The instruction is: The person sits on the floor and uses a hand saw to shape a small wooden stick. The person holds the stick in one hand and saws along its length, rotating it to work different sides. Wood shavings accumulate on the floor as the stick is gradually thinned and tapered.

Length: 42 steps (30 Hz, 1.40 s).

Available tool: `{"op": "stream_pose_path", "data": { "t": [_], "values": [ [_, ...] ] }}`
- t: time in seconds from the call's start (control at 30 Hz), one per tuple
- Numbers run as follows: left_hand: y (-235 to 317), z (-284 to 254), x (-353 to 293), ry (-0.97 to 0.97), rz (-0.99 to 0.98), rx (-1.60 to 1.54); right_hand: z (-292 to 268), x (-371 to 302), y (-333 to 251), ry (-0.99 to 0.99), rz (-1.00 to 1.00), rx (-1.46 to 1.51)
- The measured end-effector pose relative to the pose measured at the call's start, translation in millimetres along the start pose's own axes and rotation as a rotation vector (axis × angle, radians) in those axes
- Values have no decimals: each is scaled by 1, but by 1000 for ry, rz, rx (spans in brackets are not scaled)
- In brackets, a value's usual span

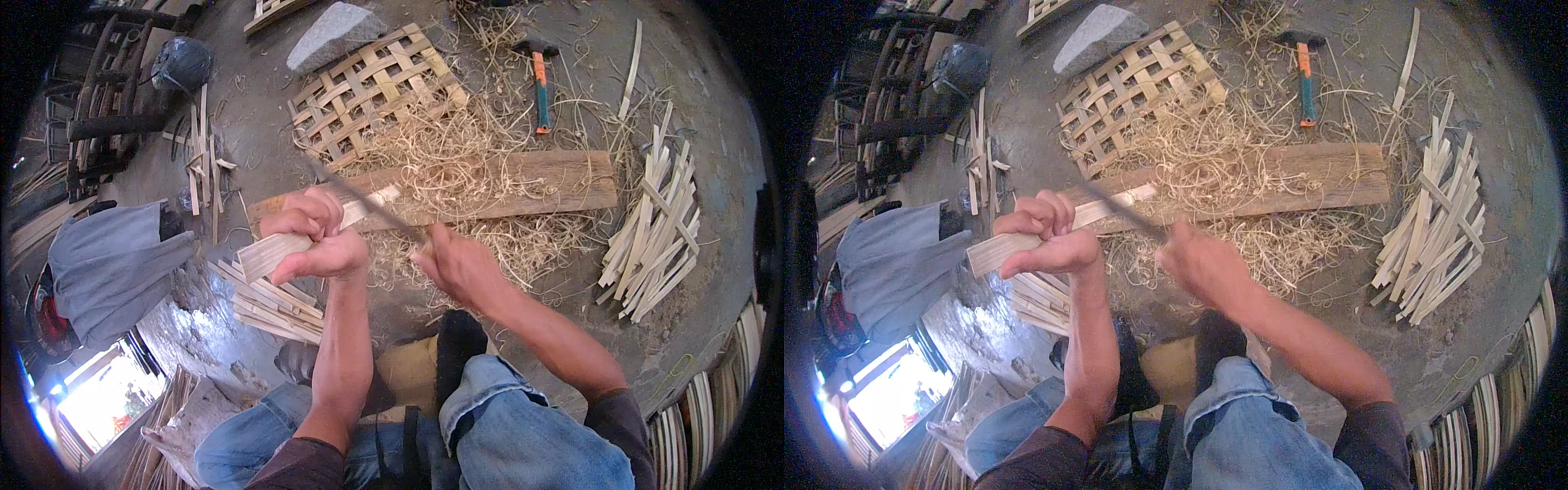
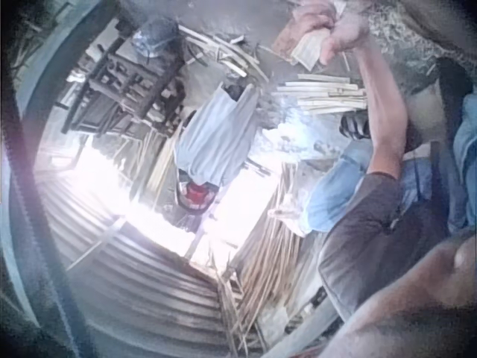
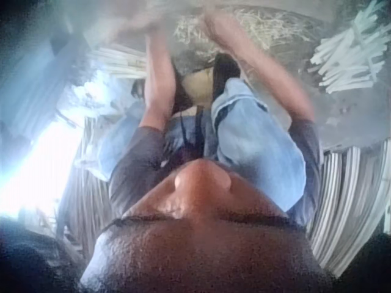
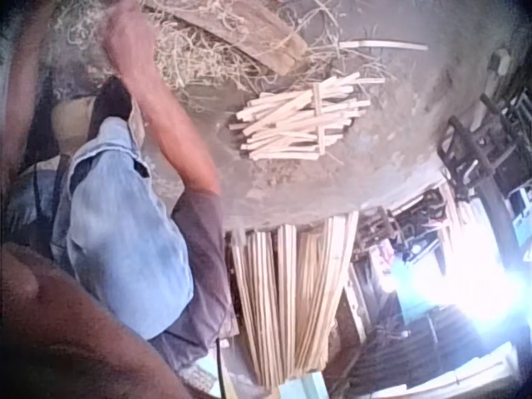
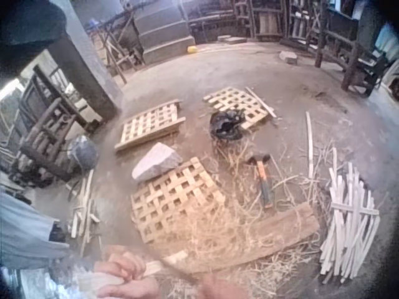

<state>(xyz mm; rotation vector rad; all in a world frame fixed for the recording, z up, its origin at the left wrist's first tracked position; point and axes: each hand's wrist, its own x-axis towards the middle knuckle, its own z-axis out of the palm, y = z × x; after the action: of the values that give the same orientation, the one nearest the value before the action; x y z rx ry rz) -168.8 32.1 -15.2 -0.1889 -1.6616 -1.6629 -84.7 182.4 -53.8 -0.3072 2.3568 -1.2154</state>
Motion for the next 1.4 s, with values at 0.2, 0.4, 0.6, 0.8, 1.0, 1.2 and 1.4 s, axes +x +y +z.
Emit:
{"op": "stream_pose_path", "data": {
  "t": [0.2, 0.4, 0.6, 0.8, 1.0, 1.2, 1.4],
  "values": [
    [-1, 4, -3, -3, -7, -78, -11, -3, -17, -15, 11, 28],
    [1, 5, -5, -8, -7, -71, -13, 14, -12, 5, 47, -11],
    [0, 5, -5, -32, -8, -77, -3, 22, 30, -64, 57, -149],
    [0, 2, -4, -63, -4, -44, -5, -1, 14, -28, 71, -18],
    [-1, 1, -2, -91, -1, -106, -19, -5, 9, 41, 4, 60],
    [-1, -10, 2, -119, -18, -126, -20, 13, 13, -117, 49, 47],
    [0, -6, 2, -144, -42, -142, -20, 21, 37, -193, 172, -53]
  ]
}}
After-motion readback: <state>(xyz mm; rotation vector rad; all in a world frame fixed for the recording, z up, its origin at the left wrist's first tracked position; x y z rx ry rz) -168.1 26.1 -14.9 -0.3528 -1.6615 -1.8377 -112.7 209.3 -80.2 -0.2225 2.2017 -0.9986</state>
